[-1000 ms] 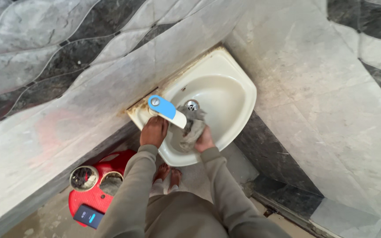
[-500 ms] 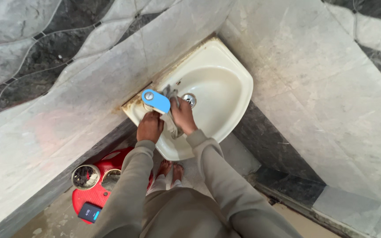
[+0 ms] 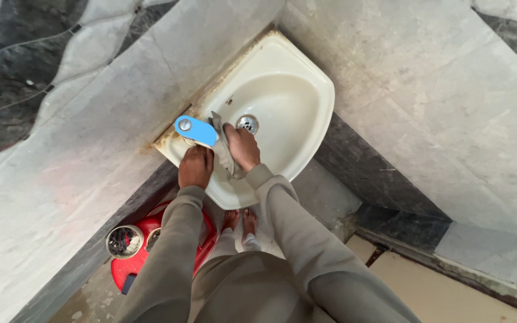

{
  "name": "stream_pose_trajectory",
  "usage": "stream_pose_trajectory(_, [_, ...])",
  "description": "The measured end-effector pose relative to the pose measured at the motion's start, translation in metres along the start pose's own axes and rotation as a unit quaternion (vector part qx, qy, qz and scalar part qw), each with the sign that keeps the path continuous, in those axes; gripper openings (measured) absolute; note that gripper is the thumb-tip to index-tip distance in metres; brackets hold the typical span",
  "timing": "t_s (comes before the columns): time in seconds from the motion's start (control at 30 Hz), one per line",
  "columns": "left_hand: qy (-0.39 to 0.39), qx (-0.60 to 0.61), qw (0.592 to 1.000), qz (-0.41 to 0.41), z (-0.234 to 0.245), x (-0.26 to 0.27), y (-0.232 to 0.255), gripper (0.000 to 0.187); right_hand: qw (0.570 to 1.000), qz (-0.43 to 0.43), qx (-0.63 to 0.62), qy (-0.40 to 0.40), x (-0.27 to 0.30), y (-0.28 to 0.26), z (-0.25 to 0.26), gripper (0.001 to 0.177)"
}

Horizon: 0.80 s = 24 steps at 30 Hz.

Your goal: The person cleans a sink with a cloth, wiping the interior basin, the rim, and the faucet fixture.

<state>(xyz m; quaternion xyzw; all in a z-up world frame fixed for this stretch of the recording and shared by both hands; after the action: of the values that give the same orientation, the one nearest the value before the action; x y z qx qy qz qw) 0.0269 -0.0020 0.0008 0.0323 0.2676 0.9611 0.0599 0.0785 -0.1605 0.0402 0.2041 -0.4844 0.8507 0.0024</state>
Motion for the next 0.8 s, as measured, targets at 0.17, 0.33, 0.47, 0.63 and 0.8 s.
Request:
stream_pose_trajectory(0.17, [0.015,-0.003,1.000,-0.012,0.001,-0.001,0.002,0.025,0.874,-0.149,-0.460,-0.057,0.016,0.061,0.009,0.057])
stream_pose_trajectory(0.33, [0.016,0.000,1.000,-0.003,-0.002,0.000,0.000,0.025,0.820,0.049,-0.568,-0.041,0.056,0.029,0.078,0.068])
stream_pose_trajectory(0.47, [-0.006,-0.006,1.000,0.027,-0.016,0.002,-0.010,0.026,0.891,0.115,-0.412,-0.149,0.040,-0.025,0.064,0.058])
stream_pose_trajectory(0.63, [-0.051,-0.060,0.996,0.039,-0.041,0.000,-0.032,0.034,0.880,0.278,0.385,-0.002,0.044,-0.119,-0.018,0.050])
stream_pose_trajectory(0.8, [-0.127,-0.044,0.987,0.092,-0.049,-0.003,-0.046,0.038,0.876,0.342,0.340,0.027,0.056,-0.111,-0.007,0.065])
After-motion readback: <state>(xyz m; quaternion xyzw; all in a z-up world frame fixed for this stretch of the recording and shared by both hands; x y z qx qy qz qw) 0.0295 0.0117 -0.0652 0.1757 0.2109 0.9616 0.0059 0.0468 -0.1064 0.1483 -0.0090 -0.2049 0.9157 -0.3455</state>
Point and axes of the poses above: each hand's wrist, its own x-axis away from the middle knuckle, its own z-axis out of the back of the hand, y = z × x, the point moved 3 cm from there along -x, towards the middle knuckle, and after that the axes turned 13 degrees about -y, right-handed, at the moved point
